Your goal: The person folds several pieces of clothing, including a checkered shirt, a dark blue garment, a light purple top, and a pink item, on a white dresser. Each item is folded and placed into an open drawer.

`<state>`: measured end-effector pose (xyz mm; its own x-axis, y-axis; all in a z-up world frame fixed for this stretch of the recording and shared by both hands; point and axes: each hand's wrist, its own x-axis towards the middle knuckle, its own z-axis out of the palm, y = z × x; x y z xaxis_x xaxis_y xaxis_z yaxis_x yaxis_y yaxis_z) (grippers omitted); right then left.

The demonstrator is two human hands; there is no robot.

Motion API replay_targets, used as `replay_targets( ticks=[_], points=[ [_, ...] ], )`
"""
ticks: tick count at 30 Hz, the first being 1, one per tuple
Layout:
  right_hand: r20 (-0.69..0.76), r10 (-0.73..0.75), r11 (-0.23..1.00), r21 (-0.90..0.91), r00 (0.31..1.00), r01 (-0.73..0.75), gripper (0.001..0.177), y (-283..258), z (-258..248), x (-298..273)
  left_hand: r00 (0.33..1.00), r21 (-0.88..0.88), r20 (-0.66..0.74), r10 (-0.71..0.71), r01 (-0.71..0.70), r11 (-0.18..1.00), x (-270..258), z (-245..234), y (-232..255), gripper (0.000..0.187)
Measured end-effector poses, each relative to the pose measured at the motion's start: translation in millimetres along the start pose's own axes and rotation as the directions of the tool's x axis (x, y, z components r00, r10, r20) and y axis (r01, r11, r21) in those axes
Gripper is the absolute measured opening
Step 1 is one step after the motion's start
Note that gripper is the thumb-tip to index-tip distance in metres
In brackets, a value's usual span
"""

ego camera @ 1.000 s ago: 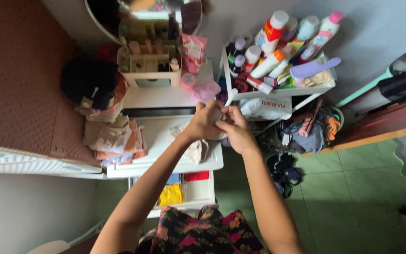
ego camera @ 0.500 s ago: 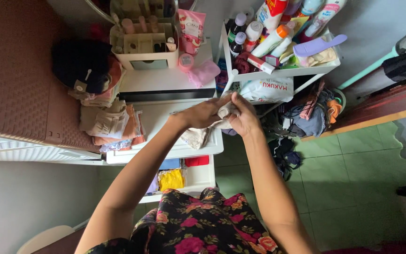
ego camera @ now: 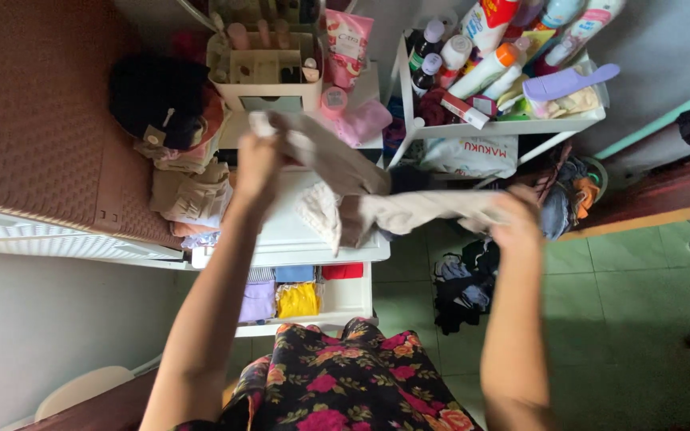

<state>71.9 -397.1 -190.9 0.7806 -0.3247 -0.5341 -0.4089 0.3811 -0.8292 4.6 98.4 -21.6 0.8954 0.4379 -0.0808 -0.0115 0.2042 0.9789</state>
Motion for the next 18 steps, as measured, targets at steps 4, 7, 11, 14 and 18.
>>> replay_targets(
  ticks=[4,7,11,14,18],
  points=[
    [-0.102,-0.32,0.919,-0.274,0.942,0.283,0.043,-61.4,-45.5,-49.8,0.98,-0.118,-0.197,0.023,-0.047,0.992,-2.1,-46.8,43.0,0.026],
    [-0.24,-0.472,0.881,-0.11,0.848,0.46,0.032,-80.3,-59.2,-34.1,0.95,-0.36,-0.274,-0.147,0.04,0.932,-6.2,-79.6,65.1,0.006],
    [-0.015,-0.772,0.617,-0.258,0.636,0.743,0.038,-71.2,17.1,-43.9,0.991,-0.379,-0.13,-0.032,-0.02,0.925,-41.9,-57.5,100.7,0.015],
    [0.384,-0.674,0.525,-0.353,0.631,0.775,0.029,-45.9,118.7,-119.3,0.995,-0.066,-0.068,0.066,-0.071,0.995,-62.1,-22.3,112.6,0.02],
    [0.762,-0.395,0.592,-0.216,0.513,0.776,0.06,16.8,202.1,-213.8,0.914,-0.123,0.347,0.208,-0.176,0.977,-77.2,35.5,95.4,0.015]
  ],
)
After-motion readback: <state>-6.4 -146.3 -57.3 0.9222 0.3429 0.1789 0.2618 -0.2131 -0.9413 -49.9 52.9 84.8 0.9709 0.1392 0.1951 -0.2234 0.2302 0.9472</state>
